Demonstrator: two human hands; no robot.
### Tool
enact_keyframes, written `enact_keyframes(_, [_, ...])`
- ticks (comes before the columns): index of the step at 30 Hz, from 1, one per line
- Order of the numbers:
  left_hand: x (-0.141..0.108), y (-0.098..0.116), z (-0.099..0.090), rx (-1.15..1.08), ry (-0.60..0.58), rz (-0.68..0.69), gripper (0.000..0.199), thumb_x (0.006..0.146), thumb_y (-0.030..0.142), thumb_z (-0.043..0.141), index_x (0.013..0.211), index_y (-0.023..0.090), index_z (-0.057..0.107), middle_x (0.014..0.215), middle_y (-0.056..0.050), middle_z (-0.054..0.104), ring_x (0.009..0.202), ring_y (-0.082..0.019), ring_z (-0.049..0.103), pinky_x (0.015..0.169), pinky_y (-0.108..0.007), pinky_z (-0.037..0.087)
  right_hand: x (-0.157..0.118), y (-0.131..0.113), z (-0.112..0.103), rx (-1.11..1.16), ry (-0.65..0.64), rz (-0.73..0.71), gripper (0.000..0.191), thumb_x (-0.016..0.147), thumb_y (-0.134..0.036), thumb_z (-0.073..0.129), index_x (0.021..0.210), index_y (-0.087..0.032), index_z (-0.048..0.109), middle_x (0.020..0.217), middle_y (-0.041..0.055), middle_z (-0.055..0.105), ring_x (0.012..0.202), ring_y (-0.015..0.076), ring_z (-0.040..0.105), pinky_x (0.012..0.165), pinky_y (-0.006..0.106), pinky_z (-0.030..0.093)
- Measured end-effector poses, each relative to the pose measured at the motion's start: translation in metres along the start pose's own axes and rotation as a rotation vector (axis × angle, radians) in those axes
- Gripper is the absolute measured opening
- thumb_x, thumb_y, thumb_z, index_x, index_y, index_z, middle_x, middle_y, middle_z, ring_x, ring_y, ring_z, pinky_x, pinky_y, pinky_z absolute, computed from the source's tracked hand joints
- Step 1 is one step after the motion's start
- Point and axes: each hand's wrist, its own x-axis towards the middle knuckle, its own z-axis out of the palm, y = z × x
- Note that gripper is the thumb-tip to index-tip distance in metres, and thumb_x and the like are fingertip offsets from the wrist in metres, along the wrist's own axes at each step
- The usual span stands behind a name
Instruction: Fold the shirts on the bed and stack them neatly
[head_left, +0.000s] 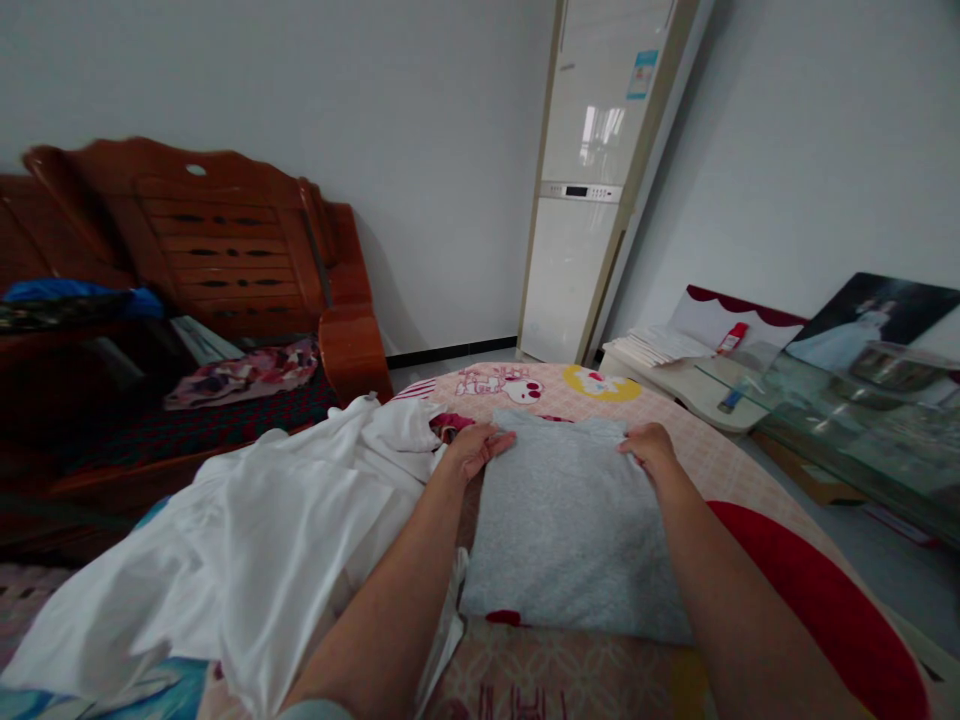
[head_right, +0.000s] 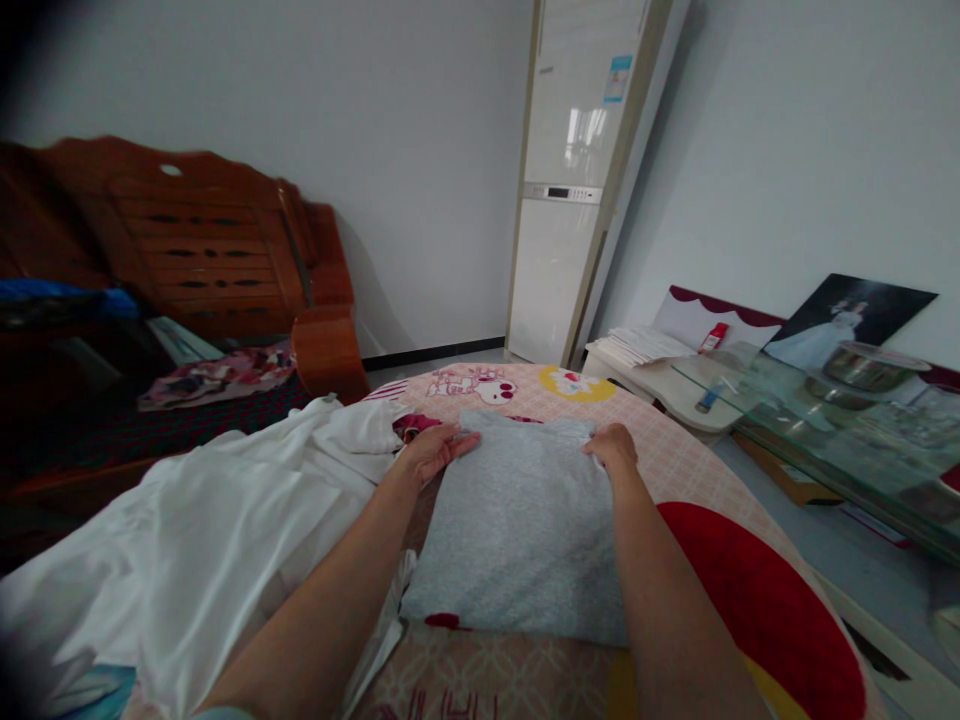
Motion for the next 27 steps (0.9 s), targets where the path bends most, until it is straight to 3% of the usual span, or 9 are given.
enact_keyframes(5, [0.003,-0.003,-0.002,0.023,0.023,-0.014,0.012,0.083,-0.001,0.052,0.088,0.007,0.059,0.081,-0.01,0.066,0.076,-0.018,0.07,0.077,-0.032,0.061,0.006,-0.002,0.005,0.315,-0.053,0.199,0.011,0.058,-0.011,0.073,0.062,-0.013,0.064,0.034,-0.0018,0.049,0.034,0.0131,0.05,0.034,0.02,0.037])
enact_keyframes(10, [0.004,-0.005,0.002,-0.008,0.082,-0.009,0.015,0.081,-0.005,0.054,0.088,0.007,0.059,0.084,-0.009,0.065,0.079,-0.018,0.07,0.084,-0.035,0.06,0.004,-0.005,0.005,0.587,-0.053,0.297,0.017,0.059,-0.006,0.073,0.059,-0.015,0.058,0.033,-0.0018,0.048,0.033,0.0154,0.052,0.032,0.02,0.037])
enact_keyframes(15, [0.002,-0.004,0.005,-0.078,0.021,-0.009,0.018,0.083,-0.004,0.048,0.094,0.005,0.059,0.091,-0.012,0.068,0.084,-0.019,0.07,0.087,-0.036,0.059,0.001,-0.008,-0.001,0.827,-0.128,0.297,0.018,0.064,-0.005,0.071,0.068,-0.015,0.057,0.045,0.0022,0.057,0.047,0.0208,0.064,0.042,0.025,0.05])
enact_keyframes(20, [0.003,-0.003,0.005,-0.082,0.01,-0.053,0.018,0.088,0.002,0.044,0.1,0.006,0.057,0.087,-0.013,0.068,0.081,-0.019,0.071,0.078,-0.033,0.061,-0.009,-0.011,-0.006,0.938,-0.17,0.339,0.021,0.066,0.0,0.064,0.077,-0.014,0.055,0.052,0.0026,0.061,0.046,0.0218,0.065,0.046,0.034,0.057])
enact_keyframes(24, [-0.002,0.0,0.007,-0.057,0.019,0.02,0.014,0.093,0.014,0.046,0.094,0.009,0.059,0.082,-0.008,0.068,0.069,-0.013,0.069,0.072,-0.026,0.06,-0.027,-0.012,-0.016,1.031,-0.161,0.288,0.023,0.064,0.002,0.062,0.076,-0.016,0.054,0.056,0.001,0.062,0.051,0.0196,0.067,0.053,0.032,0.059])
enact_keyframes(27, [-0.016,0.006,0.01,-0.008,0.008,0.102,0.025,0.095,0.029,0.045,0.085,0.011,0.06,0.075,-0.005,0.067,0.063,-0.011,0.066,0.067,-0.024,0.059,-0.05,-0.009,-0.03,1.107,-0.142,0.194,0.023,0.062,-0.003,0.067,0.073,-0.017,0.053,0.059,-0.0004,0.063,0.06,0.0199,0.069,0.063,0.033,0.06])
